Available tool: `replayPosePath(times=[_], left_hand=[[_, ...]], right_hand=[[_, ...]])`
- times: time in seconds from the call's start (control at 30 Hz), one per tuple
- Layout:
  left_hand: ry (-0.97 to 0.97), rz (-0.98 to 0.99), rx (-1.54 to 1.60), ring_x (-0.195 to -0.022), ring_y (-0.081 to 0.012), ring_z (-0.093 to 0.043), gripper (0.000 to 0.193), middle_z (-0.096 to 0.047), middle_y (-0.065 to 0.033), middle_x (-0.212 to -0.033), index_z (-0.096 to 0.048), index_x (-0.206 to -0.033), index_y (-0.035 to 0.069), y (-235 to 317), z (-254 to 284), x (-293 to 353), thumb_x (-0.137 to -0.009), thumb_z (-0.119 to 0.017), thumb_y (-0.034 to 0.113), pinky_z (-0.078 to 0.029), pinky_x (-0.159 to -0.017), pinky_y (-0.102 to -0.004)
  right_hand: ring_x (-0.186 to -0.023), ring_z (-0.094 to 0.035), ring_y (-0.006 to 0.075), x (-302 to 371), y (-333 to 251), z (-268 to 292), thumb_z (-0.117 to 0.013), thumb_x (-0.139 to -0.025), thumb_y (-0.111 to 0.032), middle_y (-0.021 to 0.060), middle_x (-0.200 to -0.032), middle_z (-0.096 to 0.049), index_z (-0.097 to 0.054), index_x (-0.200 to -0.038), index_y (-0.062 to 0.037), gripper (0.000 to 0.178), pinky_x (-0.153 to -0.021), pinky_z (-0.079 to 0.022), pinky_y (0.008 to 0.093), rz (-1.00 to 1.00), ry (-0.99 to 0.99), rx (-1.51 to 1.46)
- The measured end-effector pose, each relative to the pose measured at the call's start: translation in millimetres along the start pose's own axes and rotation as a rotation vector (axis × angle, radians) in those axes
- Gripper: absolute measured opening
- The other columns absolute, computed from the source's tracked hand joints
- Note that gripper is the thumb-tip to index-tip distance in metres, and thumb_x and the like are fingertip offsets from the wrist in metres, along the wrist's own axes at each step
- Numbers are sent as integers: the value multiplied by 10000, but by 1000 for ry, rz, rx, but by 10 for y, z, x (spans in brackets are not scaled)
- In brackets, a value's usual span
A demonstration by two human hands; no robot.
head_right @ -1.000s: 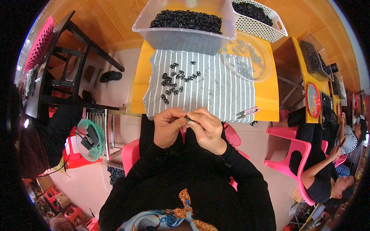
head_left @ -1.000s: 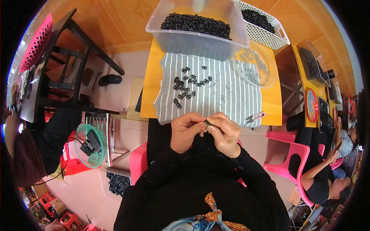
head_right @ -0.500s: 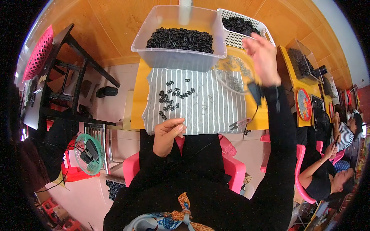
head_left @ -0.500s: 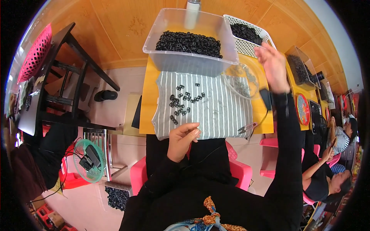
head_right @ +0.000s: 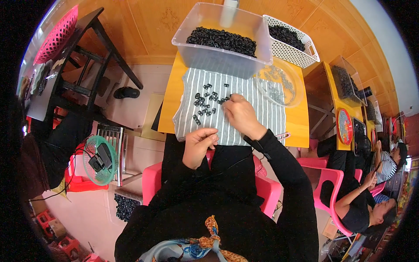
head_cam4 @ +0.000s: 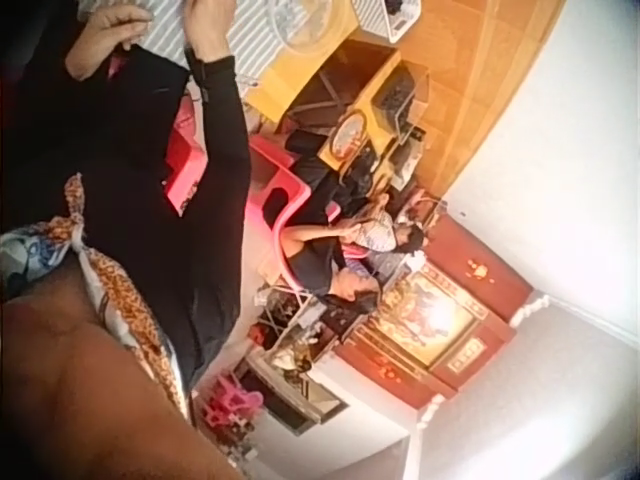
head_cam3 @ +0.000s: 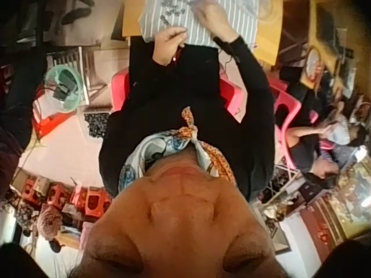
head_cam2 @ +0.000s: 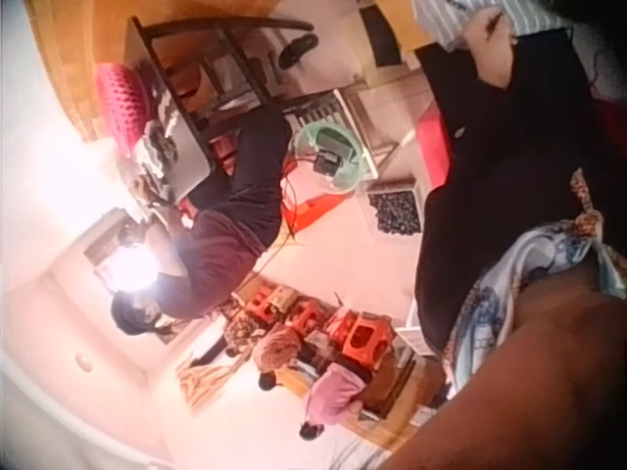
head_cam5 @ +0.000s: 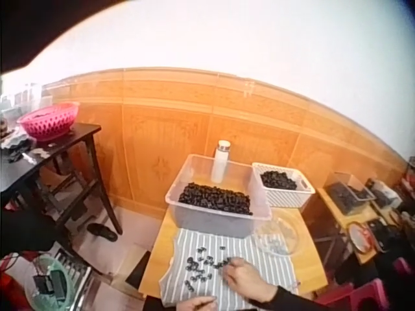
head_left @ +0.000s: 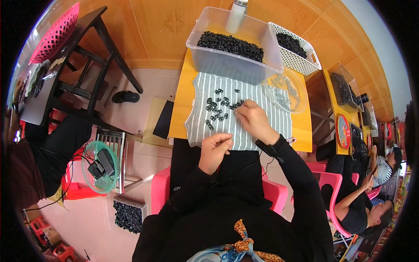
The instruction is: Manually assembling small black plastic components by hand at a workstation.
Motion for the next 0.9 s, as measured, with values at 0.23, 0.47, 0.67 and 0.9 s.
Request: replayPosePath(times=[0.23, 0.47, 0.67, 0.9], left_hand=[[-46, 14, -7, -677, -74, -575, 195, -637, -31, -797, -629, -1021, -39, -38, -44, 96, -852, -593, 51, -465, -569, -206], [32, -59, 44, -693, -86, -584, 182, -650, -57, -828, -633, -1032, -24, -15, 6, 57, -862, -592, 31, -455, -586, -206], [70, -147, 70, -707, -68, -564, 204, -631, -38, -851, -618, -1061, -6, 78, -152, -5, -869, -590, 56, -454, -589, -199], [85, -92, -42, -664, -95, -565, 101, -616, -29, -775, -657, -929, 5, 18, -191, -12, -850, -607, 44, -436, -559, -210]], right_hand=[[-972, -507, 313, -223, -65, -156, -652, -692, -57, 131, -1060, -556, -674, -803, -56, 114, -763, -417, 436, 0, -62, 353], [-960, -514, 311, 52, -86, -12, -571, -797, -29, 135, -1039, -563, -584, -860, -11, 66, -801, -425, 394, -49, -56, -164], [-965, -516, 284, 396, -295, 114, -532, -850, -31, 145, -1050, -551, -527, -846, -11, 21, -828, -416, 352, -152, -143, -548], [-902, -504, 345, 657, -358, 93, -584, -798, -30, 155, -976, -562, -542, -807, -6, 49, -801, -411, 392, -97, 3, -531]])
Point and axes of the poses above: each hand's wrist, its own x-axis away from the middle knuckle, its own z-axis out of the back of the hand, y = z × x, the point moved 2 cm from there along -x, towards the middle knuckle
